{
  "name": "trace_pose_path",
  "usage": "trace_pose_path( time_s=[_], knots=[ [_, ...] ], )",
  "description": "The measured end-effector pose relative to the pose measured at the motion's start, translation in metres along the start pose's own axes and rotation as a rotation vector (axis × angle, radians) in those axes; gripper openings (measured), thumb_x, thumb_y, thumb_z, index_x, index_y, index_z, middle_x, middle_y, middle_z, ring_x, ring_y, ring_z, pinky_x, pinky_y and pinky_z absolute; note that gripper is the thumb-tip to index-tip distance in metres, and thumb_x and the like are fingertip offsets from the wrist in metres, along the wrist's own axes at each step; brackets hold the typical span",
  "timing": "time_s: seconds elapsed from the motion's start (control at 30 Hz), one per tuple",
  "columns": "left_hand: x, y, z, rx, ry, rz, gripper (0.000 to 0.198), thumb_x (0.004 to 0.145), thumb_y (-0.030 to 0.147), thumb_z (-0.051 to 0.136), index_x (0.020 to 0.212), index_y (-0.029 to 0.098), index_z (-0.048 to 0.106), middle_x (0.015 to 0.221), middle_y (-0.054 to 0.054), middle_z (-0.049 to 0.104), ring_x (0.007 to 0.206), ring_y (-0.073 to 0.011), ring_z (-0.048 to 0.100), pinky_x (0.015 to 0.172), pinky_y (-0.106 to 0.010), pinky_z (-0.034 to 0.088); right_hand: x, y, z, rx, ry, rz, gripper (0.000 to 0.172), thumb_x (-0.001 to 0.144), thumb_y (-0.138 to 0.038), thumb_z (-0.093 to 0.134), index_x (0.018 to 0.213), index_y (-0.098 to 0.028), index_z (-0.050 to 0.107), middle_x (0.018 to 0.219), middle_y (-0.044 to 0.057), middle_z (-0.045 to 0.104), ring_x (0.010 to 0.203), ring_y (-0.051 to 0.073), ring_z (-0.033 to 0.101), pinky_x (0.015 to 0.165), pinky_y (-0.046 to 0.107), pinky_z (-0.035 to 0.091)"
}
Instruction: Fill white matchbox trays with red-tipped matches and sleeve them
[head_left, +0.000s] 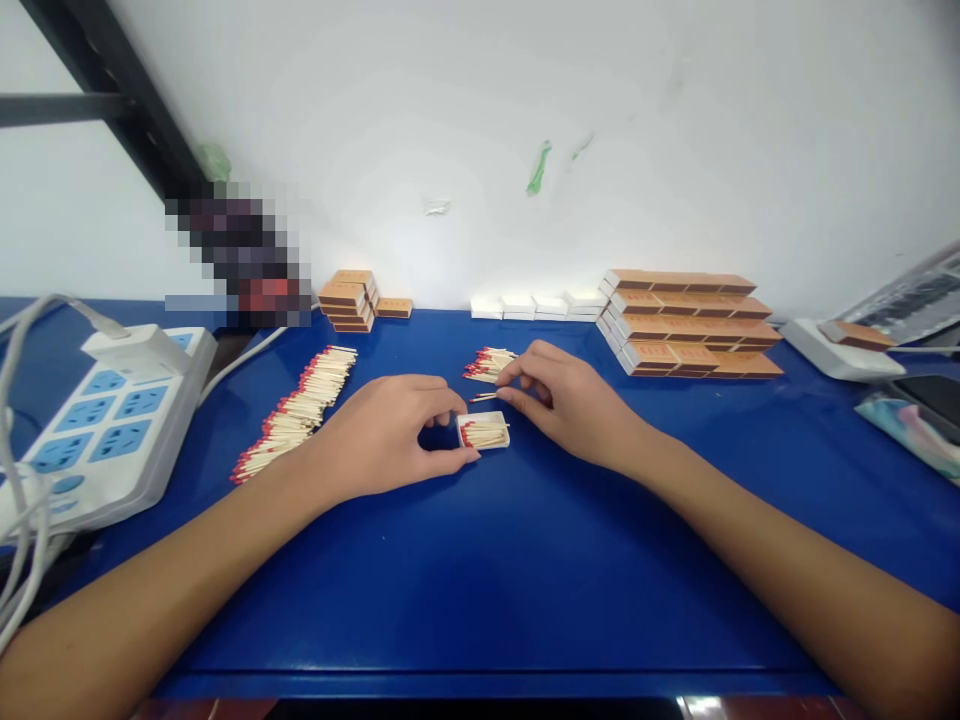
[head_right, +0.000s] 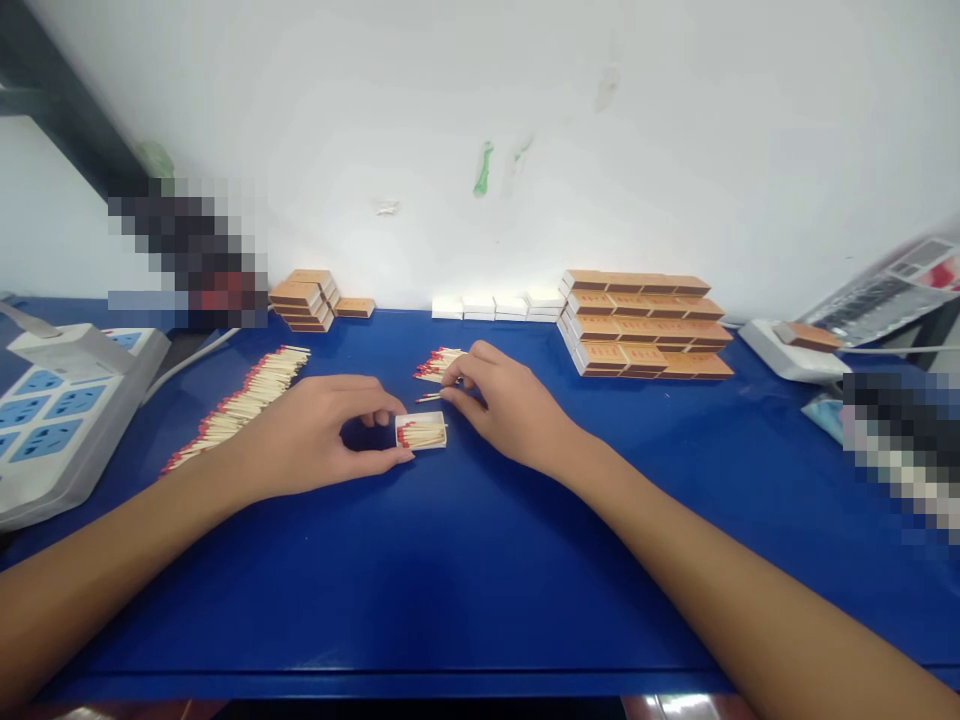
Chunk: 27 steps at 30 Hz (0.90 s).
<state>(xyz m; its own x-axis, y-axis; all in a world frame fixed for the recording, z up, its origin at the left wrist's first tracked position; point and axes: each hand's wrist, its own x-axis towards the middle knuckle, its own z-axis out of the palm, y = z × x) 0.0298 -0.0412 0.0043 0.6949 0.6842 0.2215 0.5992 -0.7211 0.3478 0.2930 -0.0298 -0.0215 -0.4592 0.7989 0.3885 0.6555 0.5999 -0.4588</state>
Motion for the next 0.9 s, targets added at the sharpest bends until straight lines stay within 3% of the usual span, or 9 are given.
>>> trace_pose_path(
  time_s=[0.3, 0.53, 0.73, 0.9],
  knots=[
    [0.001, 0.001, -0.001, -0.006, -0.009, 0.012, 0.023, 0.09, 0.043, 0.077, 0.099, 0.022, 0.075, 0.088, 0.0, 0.07, 0.081, -0.0178, 0.065, 0.073, -0.03, 0.047, 0.004, -0.001, 0.011, -0.03, -0.08, 0.018, 0.005, 0.102, -0.024, 0.061, 0.099, -0.022, 0.064, 0.102, 0.004, 0.057, 0.077, 0.016, 0.055, 0.071, 0.03, 0.043],
    [0.0, 0.0, 0.0, 0.001, -0.003, 0.01, 0.023, 0.091, 0.043, 0.075, 0.101, 0.021, 0.075, 0.09, -0.001, 0.071, 0.082, -0.0181, 0.066, 0.073, -0.03, 0.047, 0.003, 0.008, 0.006, -0.095, -0.11, 0.015, 0.013, 0.106, -0.029, 0.056, 0.097, -0.021, 0.06, 0.103, 0.005, 0.056, 0.075, 0.016, 0.054, 0.072, 0.031, 0.043],
    [0.0, 0.0, -0.001, -0.005, -0.005, -0.002, 0.024, 0.091, 0.043, 0.074, 0.101, 0.022, 0.076, 0.09, -0.001, 0.072, 0.082, -0.0185, 0.067, 0.073, -0.031, 0.047, 0.003, 0.01, 0.005, -0.082, -0.087, 0.02, 0.004, 0.105, -0.027, 0.06, 0.105, -0.023, 0.061, 0.104, 0.004, 0.057, 0.078, 0.017, 0.056, 0.073, 0.031, 0.044],
    [0.0, 0.0, -0.001, 0.023, 0.006, -0.019, 0.024, 0.09, 0.044, 0.075, 0.1, 0.022, 0.076, 0.09, -0.001, 0.072, 0.082, -0.0189, 0.067, 0.071, -0.03, 0.047, 0.003, 0.01, 0.004, -0.109, -0.136, 0.052, 0.01, 0.105, -0.028, 0.057, 0.099, -0.022, 0.061, 0.103, 0.005, 0.057, 0.075, 0.016, 0.055, 0.071, 0.031, 0.043]
  ],
)
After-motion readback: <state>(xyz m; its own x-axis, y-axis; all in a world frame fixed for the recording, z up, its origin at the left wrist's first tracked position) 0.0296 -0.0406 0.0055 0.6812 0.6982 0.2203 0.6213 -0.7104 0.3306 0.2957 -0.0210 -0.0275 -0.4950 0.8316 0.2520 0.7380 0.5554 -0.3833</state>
